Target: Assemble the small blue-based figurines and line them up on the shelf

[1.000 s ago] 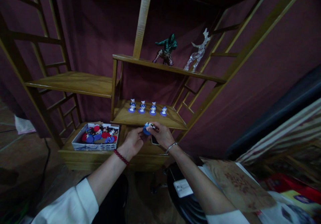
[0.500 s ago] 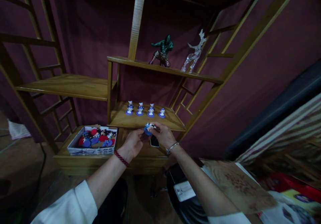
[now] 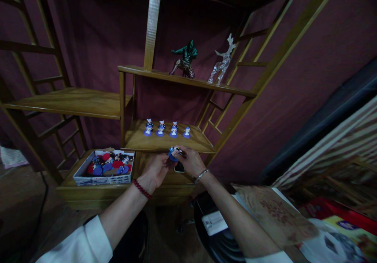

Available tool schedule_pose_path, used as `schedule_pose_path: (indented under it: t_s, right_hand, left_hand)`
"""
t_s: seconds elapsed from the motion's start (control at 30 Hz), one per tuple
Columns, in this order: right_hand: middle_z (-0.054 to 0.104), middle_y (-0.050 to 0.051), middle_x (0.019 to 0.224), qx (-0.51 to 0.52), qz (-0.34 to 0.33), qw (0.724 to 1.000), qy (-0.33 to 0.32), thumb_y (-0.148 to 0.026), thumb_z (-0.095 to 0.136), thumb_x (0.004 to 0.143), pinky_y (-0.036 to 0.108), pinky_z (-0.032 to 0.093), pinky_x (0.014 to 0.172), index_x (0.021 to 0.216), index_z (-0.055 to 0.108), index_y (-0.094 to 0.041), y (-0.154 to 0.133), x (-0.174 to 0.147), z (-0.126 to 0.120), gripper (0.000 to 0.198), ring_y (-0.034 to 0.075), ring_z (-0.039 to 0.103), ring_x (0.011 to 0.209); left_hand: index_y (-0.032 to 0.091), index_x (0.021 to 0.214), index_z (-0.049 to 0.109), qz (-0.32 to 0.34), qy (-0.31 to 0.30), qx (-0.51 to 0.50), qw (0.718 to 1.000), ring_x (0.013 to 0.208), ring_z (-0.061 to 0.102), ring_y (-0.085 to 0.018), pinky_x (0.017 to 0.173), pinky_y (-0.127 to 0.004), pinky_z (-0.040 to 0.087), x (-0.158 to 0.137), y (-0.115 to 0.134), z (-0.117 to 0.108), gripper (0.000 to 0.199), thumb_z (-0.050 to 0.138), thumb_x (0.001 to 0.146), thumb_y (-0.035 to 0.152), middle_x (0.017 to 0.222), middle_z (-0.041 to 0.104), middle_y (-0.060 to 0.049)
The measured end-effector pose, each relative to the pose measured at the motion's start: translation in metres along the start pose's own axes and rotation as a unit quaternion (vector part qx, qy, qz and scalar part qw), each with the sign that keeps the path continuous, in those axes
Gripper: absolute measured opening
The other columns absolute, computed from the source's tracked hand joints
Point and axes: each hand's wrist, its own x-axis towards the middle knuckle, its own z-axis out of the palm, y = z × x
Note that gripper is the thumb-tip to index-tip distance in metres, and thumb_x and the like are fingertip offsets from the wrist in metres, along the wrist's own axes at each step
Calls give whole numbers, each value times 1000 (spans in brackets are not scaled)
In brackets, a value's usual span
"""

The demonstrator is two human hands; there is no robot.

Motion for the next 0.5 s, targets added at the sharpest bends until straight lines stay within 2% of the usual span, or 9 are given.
schedule_pose_path:
  t_s: [0.2, 0.37, 0.5]
  right_hand:
    - [65, 5, 94, -21, -17, 1000, 3, -24, 53, 77, 29, 45, 79, 98, 59, -20, -6, -2, -4, 22, 17, 60, 86]
    - [64, 4, 94, -21, -30, 999, 16, -26, 52, 78, 28, 45, 77, 99, 59, -21, -7, -2, -6, 23, 16, 60, 84]
    - [64, 3, 95, -11, -42, 999, 33, -28, 50, 79, 28, 45, 78, 102, 58, -23, -3, -1, -6, 25, 15, 59, 85]
  left_hand:
    - [8, 58, 58, 0, 4, 5, 1000, 54, 56, -12, 62, -27, 50, -1, 0, 4, 24, 39, 66, -5, 57, 59, -6]
    - [7, 59, 58, -15, 12, 23, 1000, 54, 56, -13, 61, -28, 50, -2, 5, 9, 22, 40, 69, -2, 61, 61, -9]
    - [7, 61, 59, -4, 2, 25, 1000, 56, 57, -12, 62, -27, 50, 0, 5, 15, 22, 41, 70, -2, 62, 61, -8]
